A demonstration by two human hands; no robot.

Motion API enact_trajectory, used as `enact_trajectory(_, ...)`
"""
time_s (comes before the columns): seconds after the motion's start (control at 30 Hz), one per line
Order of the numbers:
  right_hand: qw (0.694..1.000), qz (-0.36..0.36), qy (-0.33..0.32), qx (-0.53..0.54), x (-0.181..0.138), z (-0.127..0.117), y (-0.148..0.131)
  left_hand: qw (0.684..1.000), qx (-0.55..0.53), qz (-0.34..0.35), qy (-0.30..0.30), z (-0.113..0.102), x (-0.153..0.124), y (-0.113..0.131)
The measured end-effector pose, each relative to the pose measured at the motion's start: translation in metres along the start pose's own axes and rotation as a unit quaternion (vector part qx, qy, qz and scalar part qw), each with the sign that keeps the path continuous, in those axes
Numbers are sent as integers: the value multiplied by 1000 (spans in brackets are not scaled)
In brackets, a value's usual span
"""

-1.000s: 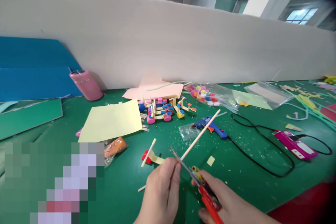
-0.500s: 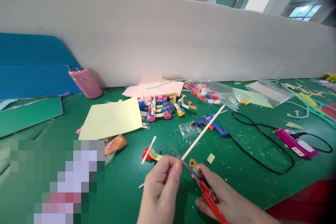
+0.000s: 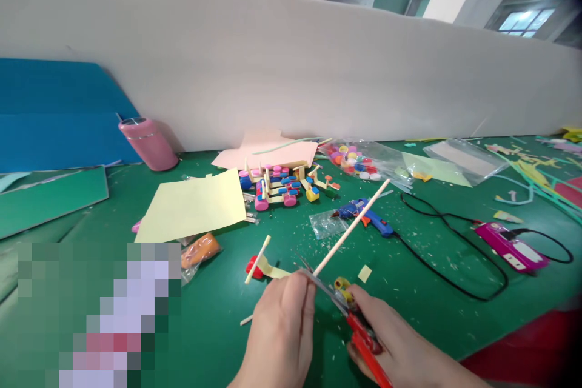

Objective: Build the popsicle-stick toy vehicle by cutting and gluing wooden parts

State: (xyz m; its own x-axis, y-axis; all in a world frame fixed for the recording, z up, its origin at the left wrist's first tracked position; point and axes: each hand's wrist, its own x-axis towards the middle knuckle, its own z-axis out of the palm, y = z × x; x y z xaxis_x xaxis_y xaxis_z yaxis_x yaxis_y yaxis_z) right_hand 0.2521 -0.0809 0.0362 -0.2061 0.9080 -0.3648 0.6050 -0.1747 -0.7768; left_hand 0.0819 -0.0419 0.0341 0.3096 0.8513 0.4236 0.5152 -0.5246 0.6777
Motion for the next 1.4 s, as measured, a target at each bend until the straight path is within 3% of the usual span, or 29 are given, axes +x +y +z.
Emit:
enact_trajectory(0.07,1000,3,7,1,0,0,-3,987,107,106,50,3,0,-6)
enact_trajectory(0.13,1000,8,-3,16,0,0,-5,968,178,159,72,6,0,-11)
enact_trajectory(0.3,995,20,-37,89,-1,-1,-7,934,282,209,74,6,2,-15)
enact_trajectory(0.6,979,53,-65,184,2,4,6,889,374,261,38,-1,14,-14)
enact_trajectory(0.77,978,53,-81,184,6,14,22,889,371,265,31,-2,14,-14)
enact_trajectory(0.9,982,52,-71,167,5,13,17,903,347,251,16,0,10,-16)
enact_trajectory(1.13,994,12,-58,97,4,-1,-2,977,152,141,55,6,6,-10)
enact_trajectory(1.23,996,-6,-49,77,2,-1,1,990,84,90,74,8,3,-5)
enact_trajectory(1.4,998,-21,-41,35,-2,-1,5,998,14,38,57,8,-2,0)
